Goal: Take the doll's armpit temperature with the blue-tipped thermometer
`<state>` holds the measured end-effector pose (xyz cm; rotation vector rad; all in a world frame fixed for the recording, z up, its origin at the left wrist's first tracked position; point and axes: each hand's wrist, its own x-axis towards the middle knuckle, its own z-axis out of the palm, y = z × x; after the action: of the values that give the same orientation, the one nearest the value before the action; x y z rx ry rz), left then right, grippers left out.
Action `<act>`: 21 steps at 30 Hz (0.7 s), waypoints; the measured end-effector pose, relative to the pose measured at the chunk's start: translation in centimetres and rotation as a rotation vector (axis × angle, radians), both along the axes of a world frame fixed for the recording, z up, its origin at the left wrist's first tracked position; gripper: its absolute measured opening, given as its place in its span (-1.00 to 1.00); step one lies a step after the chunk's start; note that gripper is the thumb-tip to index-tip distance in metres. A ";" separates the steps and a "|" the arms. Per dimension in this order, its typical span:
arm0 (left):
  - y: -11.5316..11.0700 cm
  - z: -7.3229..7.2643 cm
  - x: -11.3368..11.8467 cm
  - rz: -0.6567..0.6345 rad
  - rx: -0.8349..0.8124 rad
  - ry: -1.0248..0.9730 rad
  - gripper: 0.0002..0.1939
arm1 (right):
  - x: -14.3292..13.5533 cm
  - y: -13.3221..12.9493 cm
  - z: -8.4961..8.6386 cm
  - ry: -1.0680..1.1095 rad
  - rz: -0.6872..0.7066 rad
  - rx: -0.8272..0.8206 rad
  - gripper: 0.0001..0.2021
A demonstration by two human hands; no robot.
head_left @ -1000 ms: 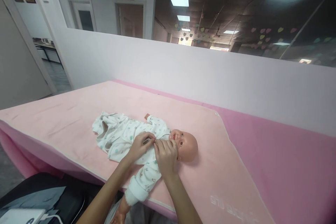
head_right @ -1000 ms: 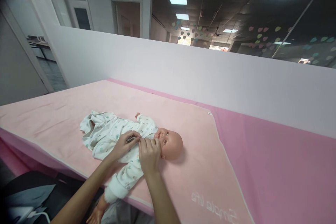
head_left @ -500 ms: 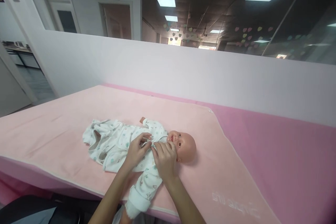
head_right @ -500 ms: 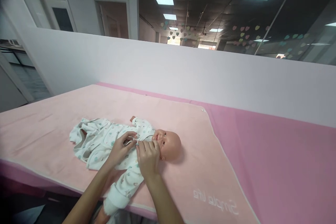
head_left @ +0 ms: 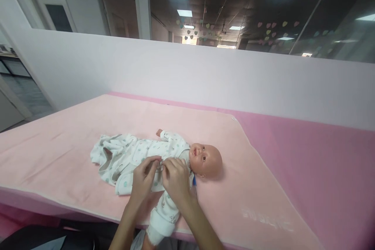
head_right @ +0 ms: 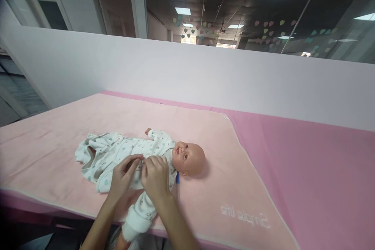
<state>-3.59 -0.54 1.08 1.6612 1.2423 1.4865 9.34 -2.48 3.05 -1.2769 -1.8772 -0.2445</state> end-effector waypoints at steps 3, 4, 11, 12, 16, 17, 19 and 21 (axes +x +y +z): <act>-0.3 -0.3 -0.3 -0.044 0.025 0.049 -0.77 | -0.7 -0.3 -0.5 0.021 0.051 -0.087 -0.82; -0.3 -0.3 -0.4 -0.064 0.037 0.077 -0.77 | -0.7 -0.3 -0.7 0.043 0.071 -0.106 -0.78; -0.9 0.7 -0.9 -0.074 0.058 0.343 -0.71 | -0.3 0.2 -2.1 0.255 0.115 -0.075 -0.87; -1.0 0.8 -0.9 -0.054 0.064 0.392 -0.71 | -0.3 0.2 -2.2 0.279 0.104 -0.069 -0.86; -0.9 0.9 -0.7 0.016 0.132 0.547 -0.72 | -0.5 0.2 -2.3 0.315 0.070 -0.053 -0.84; -0.9 0.9 -0.6 0.024 0.150 0.573 -0.73 | -0.5 0.2 -2.3 0.311 0.067 -0.045 -0.84; -0.7 0.9 -0.4 0.034 0.181 0.620 -0.75 | -0.4 0.2 -2.4 0.300 0.065 -0.030 -0.83; -0.6 1.0 -0.4 0.038 0.211 0.664 -0.76 | -0.4 0.2 -2.4 0.298 0.066 -0.025 -0.83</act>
<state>-4.00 -1.18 2.05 2.4049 1.4833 1.1439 8.91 -2.26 0.61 -1.1939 -1.6671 0.0054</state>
